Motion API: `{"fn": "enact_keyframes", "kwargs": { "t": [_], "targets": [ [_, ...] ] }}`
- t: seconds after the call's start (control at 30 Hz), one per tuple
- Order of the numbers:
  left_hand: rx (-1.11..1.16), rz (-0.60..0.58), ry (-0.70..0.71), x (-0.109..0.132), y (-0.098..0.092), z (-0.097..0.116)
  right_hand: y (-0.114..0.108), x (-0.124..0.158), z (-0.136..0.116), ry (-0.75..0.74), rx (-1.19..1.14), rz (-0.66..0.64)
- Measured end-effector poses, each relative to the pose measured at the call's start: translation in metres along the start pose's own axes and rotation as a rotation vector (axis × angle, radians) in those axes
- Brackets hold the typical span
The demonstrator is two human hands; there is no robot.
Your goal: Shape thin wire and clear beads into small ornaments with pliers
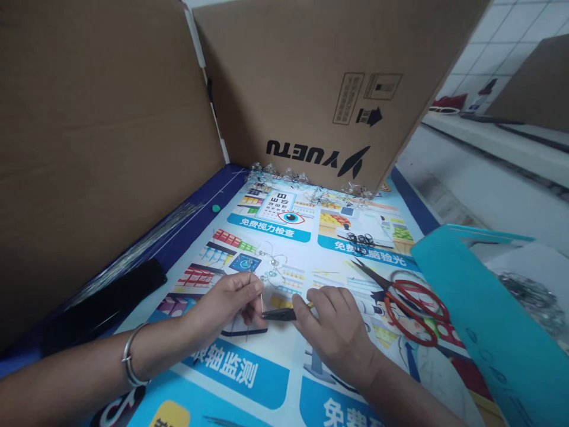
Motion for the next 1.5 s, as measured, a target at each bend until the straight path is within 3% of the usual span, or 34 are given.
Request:
{"fn": "enact_keyframes", "kwargs": {
  "t": [0.63, 0.9, 1.07, 1.2, 1.37, 1.5],
  "targets": [
    [0.001, -0.008, -0.060, 0.000, 0.001, -0.005, 0.002, 0.000, -0.003, -0.032, 0.049, -0.074],
    [-0.169, 0.001, 0.095, 0.002, 0.000, 0.004, 0.007, 0.002, -0.007, -0.049, 0.008, -0.206],
    [-0.590, 0.066, 0.302, 0.008, -0.004, 0.019, 0.012, 0.000, -0.007, 0.072, -0.145, -0.258],
    [-0.830, 0.043, 0.402, 0.011, -0.001, 0.025, 0.017, 0.002, -0.003, 0.195, -0.302, -0.396],
    [-0.916, -0.007, 0.440, 0.012, 0.003, 0.026, 0.017, 0.004, -0.002, 0.232, -0.340, -0.464],
    [-0.823, -0.035, 0.424, 0.009, 0.001, 0.025, 0.018, 0.006, 0.000, 0.234, -0.312, -0.471]
  ]
}}
Point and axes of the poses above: each hand's wrist, its own x-axis away from the middle knuckle, its own y-axis out of the palm, z = x × y, the point moved 6 cm from there along -x, towards the middle knuckle, and after that the axes turned 13 degrees about -x, right-handed, at the moved point
